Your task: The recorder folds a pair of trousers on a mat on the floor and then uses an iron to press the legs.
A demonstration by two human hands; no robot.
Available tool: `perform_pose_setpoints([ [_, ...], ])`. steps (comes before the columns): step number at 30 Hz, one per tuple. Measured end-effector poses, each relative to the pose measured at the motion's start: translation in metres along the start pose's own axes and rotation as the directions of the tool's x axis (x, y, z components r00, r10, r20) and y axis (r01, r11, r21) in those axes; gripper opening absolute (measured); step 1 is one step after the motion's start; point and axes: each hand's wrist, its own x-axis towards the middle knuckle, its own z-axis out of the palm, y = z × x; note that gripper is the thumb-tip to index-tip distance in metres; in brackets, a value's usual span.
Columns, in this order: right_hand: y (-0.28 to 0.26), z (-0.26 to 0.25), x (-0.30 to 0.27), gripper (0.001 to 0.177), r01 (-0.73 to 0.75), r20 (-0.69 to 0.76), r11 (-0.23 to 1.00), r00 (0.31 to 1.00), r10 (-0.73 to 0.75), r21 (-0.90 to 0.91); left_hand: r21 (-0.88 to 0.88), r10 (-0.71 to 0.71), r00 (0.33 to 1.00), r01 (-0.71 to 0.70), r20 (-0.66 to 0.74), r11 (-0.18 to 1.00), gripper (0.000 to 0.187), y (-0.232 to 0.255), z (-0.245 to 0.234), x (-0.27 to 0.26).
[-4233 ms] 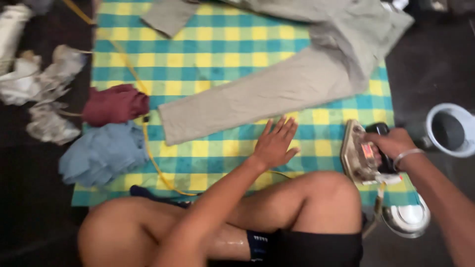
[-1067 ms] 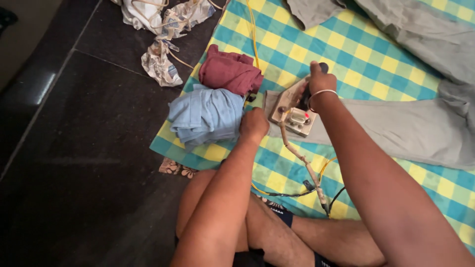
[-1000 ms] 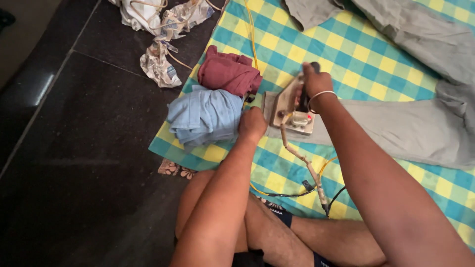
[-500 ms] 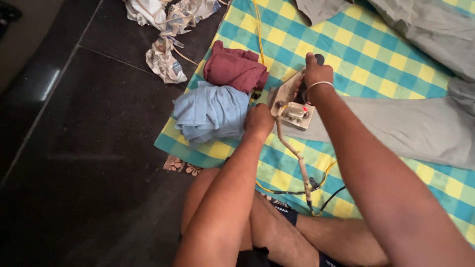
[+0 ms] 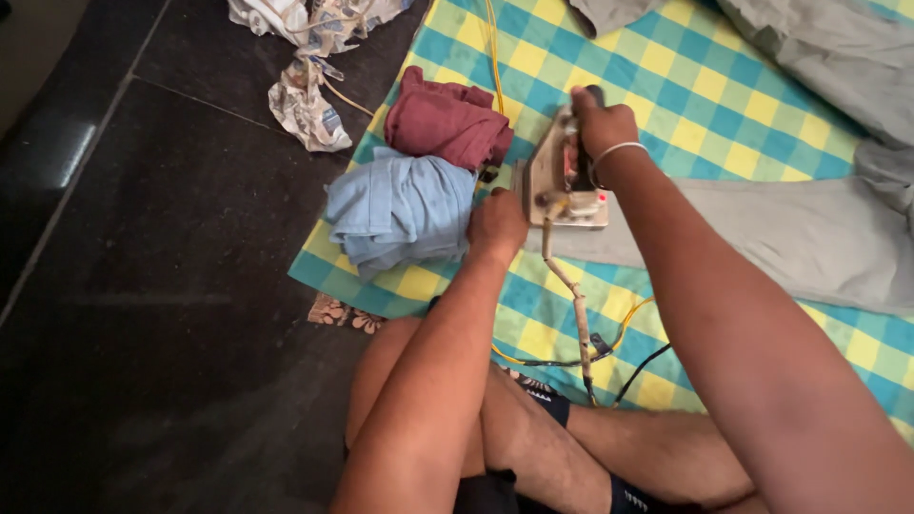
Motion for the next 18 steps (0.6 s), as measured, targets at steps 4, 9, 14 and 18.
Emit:
perform_pose_setpoints([
  [4, 0.007, 0.007, 0.019, 0.051, -0.093, -0.113, 0.955, 0.985, 0.129, 0.281, -0.034, 0.012, 1.0, -0.013, -0.02, 0.999, 0.03, -0.002, -0.001, 0.002],
  [9, -0.011, -0.008, -0.004, 0.048, -0.076, 0.0, 0.994, 0.997, 0.077, 0.079, -0.003, 0.004, 1.0, -0.004, -0.028, 1.0, 0.033, -0.01, 0.014, 0.013],
  [14, -0.019, -0.024, -0.02, 0.046, 0.055, 0.332, 0.964, 0.943, 0.035, -0.259, 0.02, 0.06, 0.998, -0.06, 0.008, 0.998, 0.054, 0.006, -0.013, -0.01],
  [18, -0.02, -0.037, -0.024, 0.042, 0.228, 0.481, 0.853, 0.876, 0.03, -0.469, -0.002, 0.132, 0.991, -0.132, 0.032, 0.991, 0.093, 0.013, -0.029, -0.026],
])
